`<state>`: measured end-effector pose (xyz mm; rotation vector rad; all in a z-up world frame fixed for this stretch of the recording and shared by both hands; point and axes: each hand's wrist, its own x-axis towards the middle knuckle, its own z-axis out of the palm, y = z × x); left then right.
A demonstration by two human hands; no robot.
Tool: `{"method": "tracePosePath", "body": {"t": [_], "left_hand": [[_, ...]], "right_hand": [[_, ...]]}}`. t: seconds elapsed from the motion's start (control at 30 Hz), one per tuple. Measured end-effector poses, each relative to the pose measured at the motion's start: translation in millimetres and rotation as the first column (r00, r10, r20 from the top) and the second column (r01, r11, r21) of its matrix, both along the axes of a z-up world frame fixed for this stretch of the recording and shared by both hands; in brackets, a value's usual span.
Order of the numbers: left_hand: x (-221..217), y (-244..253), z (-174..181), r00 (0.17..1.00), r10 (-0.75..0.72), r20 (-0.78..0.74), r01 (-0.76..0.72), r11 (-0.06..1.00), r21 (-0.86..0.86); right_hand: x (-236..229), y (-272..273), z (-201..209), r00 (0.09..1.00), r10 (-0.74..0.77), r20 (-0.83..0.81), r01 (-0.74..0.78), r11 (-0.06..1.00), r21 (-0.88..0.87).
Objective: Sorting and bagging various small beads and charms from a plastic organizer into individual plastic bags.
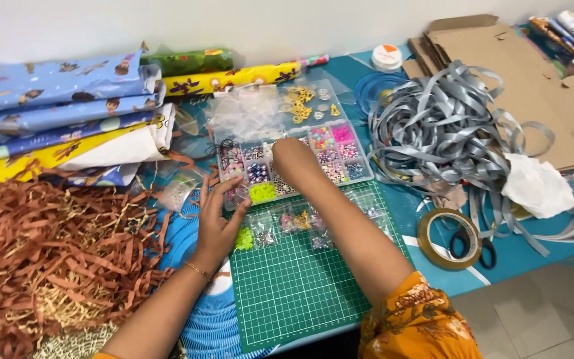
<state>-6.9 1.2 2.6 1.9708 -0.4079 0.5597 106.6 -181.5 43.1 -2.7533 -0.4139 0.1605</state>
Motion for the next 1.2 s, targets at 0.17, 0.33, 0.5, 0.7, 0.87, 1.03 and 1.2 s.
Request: {"method": "tracePosePath", "body": {"t": [0.17,0.33,0.5,0.7,0.87,1.03,1.2], "left_hand": [[-2,0,3,1.000,-0.008,-0.008,0.008,1.000,-0.021],[-1,0,4,1.000,0.000,-0.001,0.000,1.000,-0.023],[-1,1,4,1.000,-0.002,0.013,0.002,1.000,-0.031],[4,3,-6,1.000,0.008,-0.009,-0.009,0.997,-0.075],[4,3,-5,0.999,0.012,-0.033,-0.015,0.996,-0.086],[6,3,-8,0.998,0.019,-0.064,-0.025,0.995,-0.092],[4,2,-3,0.995,0.023,-0.095,-0.032,0.994,-0.103]], "right_hand": [[16,-20,-17,0.993,0.103,0.053,-0.110,0.984,0.139],[-1,-25,27,0.982,0.182,0.044,-0.187,0.946,0.264],[-22,-5,47,0.945,0.314,0.087,-0.305,0.755,0.581],[-44,13,52,0.892,0.376,0.252,-0.452,0.741,0.496],[-40,16,45,0.899,0.377,0.220,-0.437,0.775,0.457],[-39,17,39,0.908,0.368,0.201,-0.419,0.786,0.455],[-40,15,48,0.921,0.347,0.177,-0.389,0.795,0.466]]}}
